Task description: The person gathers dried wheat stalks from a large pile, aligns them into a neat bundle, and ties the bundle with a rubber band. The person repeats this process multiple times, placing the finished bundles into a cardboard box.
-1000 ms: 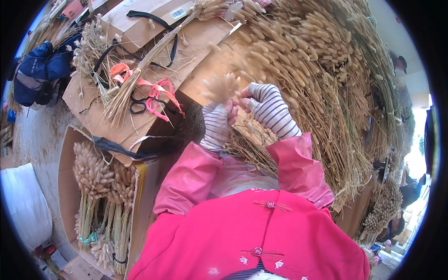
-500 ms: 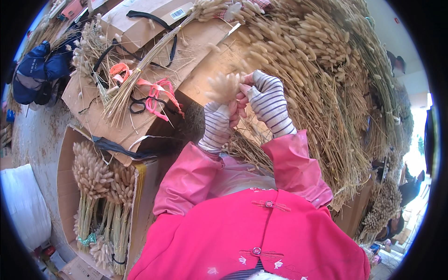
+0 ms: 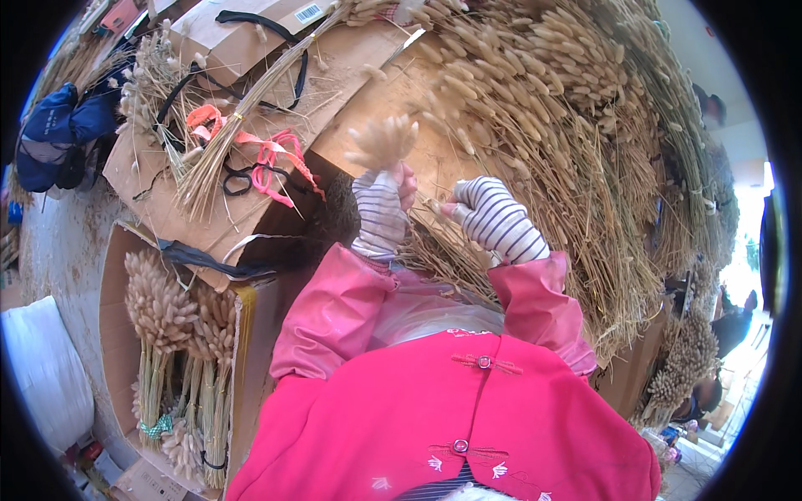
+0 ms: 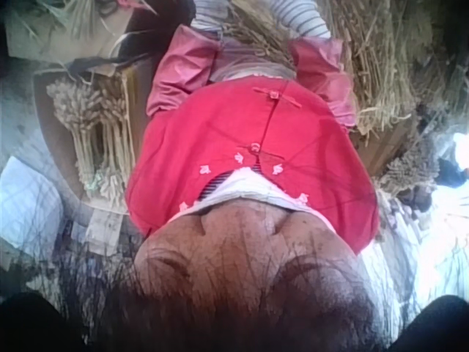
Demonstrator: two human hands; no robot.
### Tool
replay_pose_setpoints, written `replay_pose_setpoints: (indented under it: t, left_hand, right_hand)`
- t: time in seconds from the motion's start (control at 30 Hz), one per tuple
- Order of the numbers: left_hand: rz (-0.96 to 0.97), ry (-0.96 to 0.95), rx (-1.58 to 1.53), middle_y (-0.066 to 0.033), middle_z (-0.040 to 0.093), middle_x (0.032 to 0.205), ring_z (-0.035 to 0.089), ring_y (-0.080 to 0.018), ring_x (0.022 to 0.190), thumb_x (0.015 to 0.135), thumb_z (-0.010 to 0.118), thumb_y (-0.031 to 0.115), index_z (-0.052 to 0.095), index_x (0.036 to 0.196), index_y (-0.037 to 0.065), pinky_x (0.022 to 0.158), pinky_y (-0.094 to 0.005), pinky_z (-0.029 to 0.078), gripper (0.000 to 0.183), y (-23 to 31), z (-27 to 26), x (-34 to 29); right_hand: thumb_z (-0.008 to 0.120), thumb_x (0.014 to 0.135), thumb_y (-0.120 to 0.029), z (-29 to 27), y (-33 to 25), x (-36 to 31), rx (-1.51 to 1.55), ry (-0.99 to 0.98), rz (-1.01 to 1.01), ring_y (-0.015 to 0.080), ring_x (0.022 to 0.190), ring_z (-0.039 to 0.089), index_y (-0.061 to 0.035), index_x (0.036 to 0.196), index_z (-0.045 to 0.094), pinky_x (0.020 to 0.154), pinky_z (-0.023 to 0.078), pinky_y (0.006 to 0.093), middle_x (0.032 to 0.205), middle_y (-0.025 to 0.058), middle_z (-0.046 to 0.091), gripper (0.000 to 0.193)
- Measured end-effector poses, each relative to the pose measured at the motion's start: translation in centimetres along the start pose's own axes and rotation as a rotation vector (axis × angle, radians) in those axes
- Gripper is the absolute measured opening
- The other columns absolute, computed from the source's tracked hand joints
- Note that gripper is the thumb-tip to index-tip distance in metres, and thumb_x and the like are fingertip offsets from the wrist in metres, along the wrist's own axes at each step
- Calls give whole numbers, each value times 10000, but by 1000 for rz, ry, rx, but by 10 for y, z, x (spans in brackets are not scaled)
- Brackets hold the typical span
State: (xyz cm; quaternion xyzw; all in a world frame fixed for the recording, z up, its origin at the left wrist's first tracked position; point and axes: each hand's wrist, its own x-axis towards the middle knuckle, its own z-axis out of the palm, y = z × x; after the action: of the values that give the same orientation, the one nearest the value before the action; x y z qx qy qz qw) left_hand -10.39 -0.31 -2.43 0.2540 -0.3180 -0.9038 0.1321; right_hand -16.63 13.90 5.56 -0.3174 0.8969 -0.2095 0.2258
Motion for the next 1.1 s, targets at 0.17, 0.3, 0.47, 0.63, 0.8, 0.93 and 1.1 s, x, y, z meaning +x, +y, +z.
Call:
replay_pose_setpoints:
  t: [0.17, 0.3, 0.47, 0.63, 0.8, 0.93, 1.1]
  left_hand:
    - [54, -98, 25, 14, 448, 570, 322, -49, 442, 897, 567, 231, 571, 796, -11, 410, -196, 288, 262, 2, -1, -2]
    - [70, -105, 76, 14, 437, 541, 322, -42, 434, 906, 552, 251, 582, 759, -38, 402, -194, 290, 325, 1, 0, -3]
    - [82, -151, 37, -67, 531, 642, 338, -38, 439, 908, 541, 228, 566, 785, -13, 393, -181, 299, 272, 1, -1, -1]
    - [69, -131, 28, -183, 638, 804, 362, -31, 443, 912, 525, 194, 554, 844, 30, 399, -168, 324, 179, -2, -3, 0]
    - [94, -132, 69, -143, 619, 735, 341, -43, 445, 906, 546, 228, 541, 764, -1, 389, -181, 299, 270, -3, -3, 0]
    - [39, -115, 45, -200, 643, 818, 352, -43, 458, 910, 538, 209, 544, 797, 14, 392, -178, 304, 225, -2, -4, 1]
    - [60, -125, 11, -222, 640, 830, 360, -41, 466, 905, 543, 183, 550, 812, 21, 395, -174, 310, 187, -6, -7, 2]
  right_hand:
    - [681, 708, -301, 13, -8, -4, -33, 21, 9, 350, 656, 588, -22, 718, 617, 593, 452, 424, 652, 187, 581, 287]
    - [672, 699, -214, 32, -16, 3, -121, 333, -188, 335, 663, 587, -44, 728, 594, 594, 455, 419, 685, 153, 585, 189]
    - [641, 737, -73, 39, -6, 6, 71, 441, -278, 274, 563, 562, -9, 716, 568, 540, 434, 360, 617, 141, 556, 99]
    - [643, 719, -87, 45, 1, 3, 261, 440, -176, 379, 636, 546, -21, 696, 518, 567, 425, 432, 643, 189, 528, 144]
    - [582, 851, -62, 54, 10, 6, 220, 477, -153, 81, 448, 517, 0, 770, 580, 415, 400, 246, 542, 44, 564, 102]
    - [555, 887, -87, 56, 15, 2, 270, 493, -82, 43, 439, 507, -16, 782, 574, 392, 382, 219, 542, 26, 562, 128]
    - [577, 851, -131, 35, 13, -9, -350, 450, -160, 254, 515, 582, -17, 847, 595, 518, 471, 341, 582, 101, 597, 116]
